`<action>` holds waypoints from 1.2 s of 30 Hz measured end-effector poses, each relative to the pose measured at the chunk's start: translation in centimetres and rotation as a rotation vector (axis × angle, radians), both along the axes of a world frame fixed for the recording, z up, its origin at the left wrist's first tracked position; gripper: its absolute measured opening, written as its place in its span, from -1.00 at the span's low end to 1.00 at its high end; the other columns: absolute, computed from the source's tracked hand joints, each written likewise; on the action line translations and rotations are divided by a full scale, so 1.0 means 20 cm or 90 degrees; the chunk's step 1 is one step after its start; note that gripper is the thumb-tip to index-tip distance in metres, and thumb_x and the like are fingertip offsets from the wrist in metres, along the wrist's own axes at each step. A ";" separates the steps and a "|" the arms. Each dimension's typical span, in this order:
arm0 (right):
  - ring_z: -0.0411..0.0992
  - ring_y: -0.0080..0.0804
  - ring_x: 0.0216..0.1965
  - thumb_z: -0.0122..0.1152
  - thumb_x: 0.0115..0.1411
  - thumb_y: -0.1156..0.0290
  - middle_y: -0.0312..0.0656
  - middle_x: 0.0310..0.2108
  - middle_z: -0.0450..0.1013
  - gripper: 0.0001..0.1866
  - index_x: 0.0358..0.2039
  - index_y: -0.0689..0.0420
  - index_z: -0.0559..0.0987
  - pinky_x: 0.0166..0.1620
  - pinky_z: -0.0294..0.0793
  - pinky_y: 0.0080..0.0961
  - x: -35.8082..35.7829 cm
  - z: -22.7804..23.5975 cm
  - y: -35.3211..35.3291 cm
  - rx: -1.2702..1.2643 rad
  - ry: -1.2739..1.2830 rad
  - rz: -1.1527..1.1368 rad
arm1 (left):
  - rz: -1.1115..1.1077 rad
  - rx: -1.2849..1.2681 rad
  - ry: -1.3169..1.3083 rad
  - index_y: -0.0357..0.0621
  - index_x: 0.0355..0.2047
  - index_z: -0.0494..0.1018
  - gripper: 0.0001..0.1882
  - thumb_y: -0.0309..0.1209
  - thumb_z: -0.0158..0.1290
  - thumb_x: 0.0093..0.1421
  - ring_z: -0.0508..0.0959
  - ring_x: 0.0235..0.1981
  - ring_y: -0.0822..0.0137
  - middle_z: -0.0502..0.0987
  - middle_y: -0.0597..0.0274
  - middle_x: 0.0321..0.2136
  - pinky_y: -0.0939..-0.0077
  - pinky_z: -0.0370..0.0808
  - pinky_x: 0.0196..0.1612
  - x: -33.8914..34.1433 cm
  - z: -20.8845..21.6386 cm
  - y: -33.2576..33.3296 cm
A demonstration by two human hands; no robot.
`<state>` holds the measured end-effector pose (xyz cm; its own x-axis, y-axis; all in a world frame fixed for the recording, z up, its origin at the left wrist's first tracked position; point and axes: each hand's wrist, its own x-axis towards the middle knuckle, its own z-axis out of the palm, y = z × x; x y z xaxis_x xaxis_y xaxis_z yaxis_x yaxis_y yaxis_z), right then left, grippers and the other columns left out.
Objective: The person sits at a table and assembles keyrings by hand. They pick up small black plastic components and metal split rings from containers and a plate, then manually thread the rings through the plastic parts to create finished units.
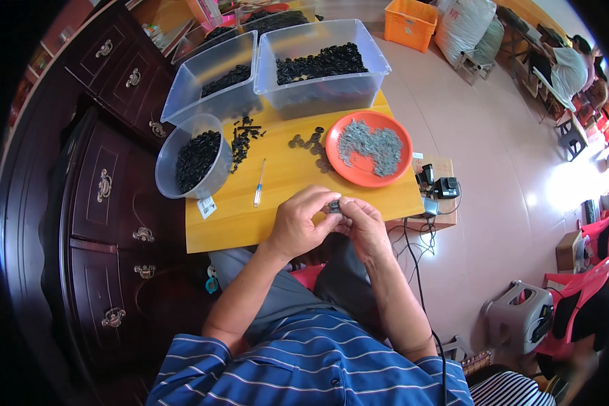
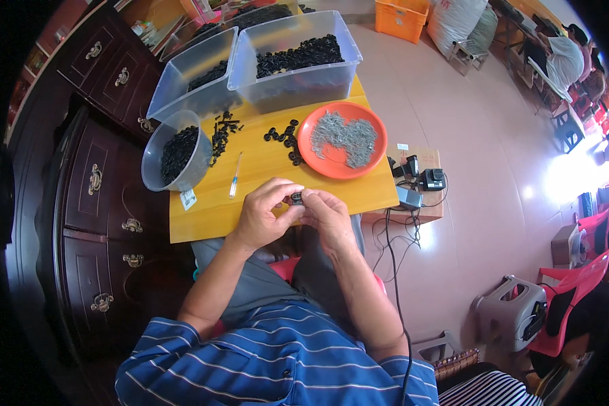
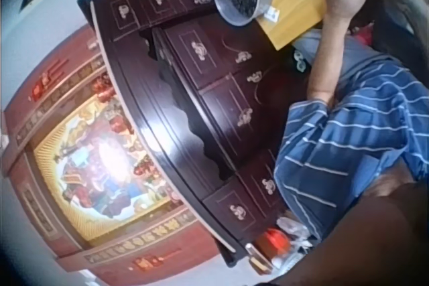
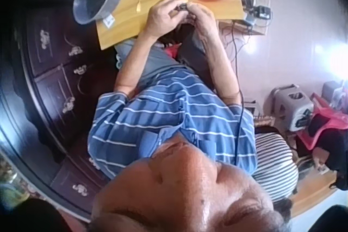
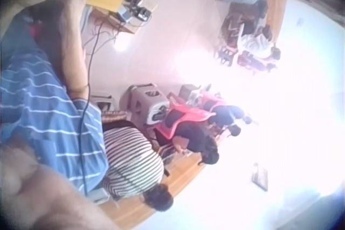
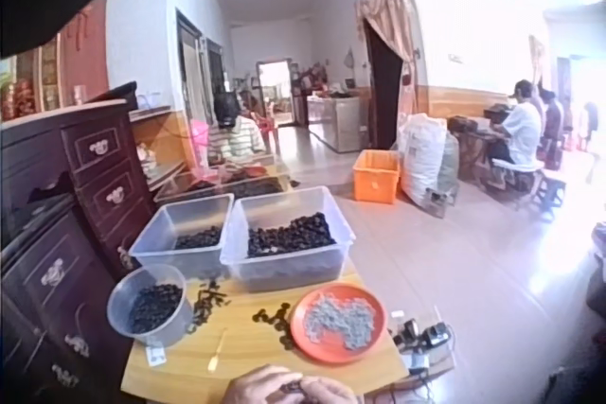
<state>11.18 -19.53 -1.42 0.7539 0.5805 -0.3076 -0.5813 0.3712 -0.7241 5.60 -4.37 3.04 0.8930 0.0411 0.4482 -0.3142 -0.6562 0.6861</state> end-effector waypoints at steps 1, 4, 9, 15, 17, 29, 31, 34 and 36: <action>0.47 -0.70 -0.38 0.19 0.35 0.21 -0.39 -0.37 0.55 -0.77 -0.23 0.11 0.62 -0.27 0.42 -0.68 0.00 0.00 0.00 -0.010 -0.005 -0.001 | 0.003 0.001 0.000 -0.29 -0.13 0.54 -0.62 -0.60 0.31 0.00 0.63 -0.34 0.23 0.59 0.08 -0.22 0.46 0.60 -0.29 0.00 -0.01 0.00; 0.44 -0.71 -0.40 0.19 0.35 0.22 -0.40 -0.38 0.54 -0.78 -0.26 0.11 0.62 -0.27 0.40 -0.69 -0.01 0.00 0.01 -0.008 -0.022 -0.014 | 0.009 0.017 -0.005 -0.28 -0.12 0.55 -0.61 -0.60 0.31 0.00 0.63 -0.33 0.22 0.59 0.07 -0.22 0.45 0.60 -0.30 0.00 0.00 -0.01; 0.42 -0.70 -0.40 0.19 0.36 0.25 -0.39 -0.40 0.53 -0.78 -0.27 0.14 0.62 -0.28 0.38 -0.67 -0.01 -0.03 0.02 -0.008 -0.036 -0.048 | 0.029 0.068 -0.039 -0.27 -0.10 0.55 -0.61 -0.60 0.31 0.01 0.63 -0.32 0.20 0.59 0.06 -0.23 0.43 0.59 -0.30 0.02 -0.02 -0.02; 0.43 -0.69 -0.39 0.20 0.34 0.26 -0.38 -0.41 0.53 -0.77 -0.27 0.16 0.63 -0.26 0.38 -0.67 -0.01 -0.01 0.01 -0.025 -0.049 -0.060 | 0.013 0.067 -0.012 -0.25 -0.09 0.55 -0.65 -0.59 0.28 0.06 0.63 -0.32 0.20 0.59 0.08 -0.22 0.41 0.59 -0.29 0.03 -0.03 -0.01; 0.43 -0.68 -0.39 0.20 0.34 0.26 -0.37 -0.42 0.53 -0.77 -0.27 0.17 0.64 -0.26 0.38 -0.67 -0.01 -0.01 0.01 -0.028 -0.050 -0.060 | 0.013 0.067 -0.007 -0.24 -0.09 0.55 -0.65 -0.59 0.27 0.08 0.63 -0.32 0.20 0.59 0.08 -0.22 0.41 0.59 -0.29 0.03 -0.03 0.00; 0.44 -0.66 -0.41 0.20 0.35 0.26 -0.35 -0.43 0.53 -0.76 -0.30 0.18 0.63 -0.29 0.39 -0.66 -0.01 -0.02 0.02 -0.024 -0.072 -0.072 | -0.042 0.053 -0.006 -0.23 -0.02 0.54 -0.57 -0.60 0.30 0.06 0.61 -0.33 0.30 0.60 0.13 -0.24 0.48 0.57 -0.31 0.04 -0.03 0.04; 0.44 -0.66 -0.42 0.19 0.35 0.25 -0.35 -0.43 0.53 -0.75 -0.31 0.18 0.62 -0.29 0.40 -0.66 -0.01 -0.03 0.02 -0.023 -0.080 -0.087 | 0.009 0.019 0.026 -0.21 0.04 0.50 -0.49 -0.61 0.31 0.04 0.60 -0.35 0.36 0.59 0.16 -0.27 0.52 0.56 -0.32 0.03 -0.01 0.01; 0.42 -0.66 -0.42 0.20 0.35 0.25 -0.36 -0.43 0.53 -0.76 -0.31 0.18 0.62 -0.28 0.40 -0.66 -0.02 0.01 0.03 -0.040 -0.086 -0.125 | 0.043 -0.022 0.040 -0.21 0.14 0.43 -0.39 -0.64 0.30 0.04 0.58 -0.40 0.44 0.57 0.21 -0.32 0.57 0.54 -0.33 0.00 -0.02 -0.02; 0.41 -0.67 -0.41 0.21 0.35 0.26 -0.37 -0.43 0.52 -0.76 -0.30 0.19 0.62 -0.28 0.39 -0.66 -0.02 -0.02 0.03 -0.058 -0.114 -0.142 | 0.054 -0.050 0.032 -0.22 0.19 0.37 -0.36 -0.66 0.26 0.06 0.57 -0.42 0.47 0.56 0.22 -0.35 0.59 0.53 -0.33 -0.01 -0.03 -0.04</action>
<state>10.70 -18.83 -1.73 0.9068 0.3702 -0.2018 -0.3529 0.4043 -0.8438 5.43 -5.19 2.35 0.9065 0.1504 0.3946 -0.2236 -0.6219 0.7505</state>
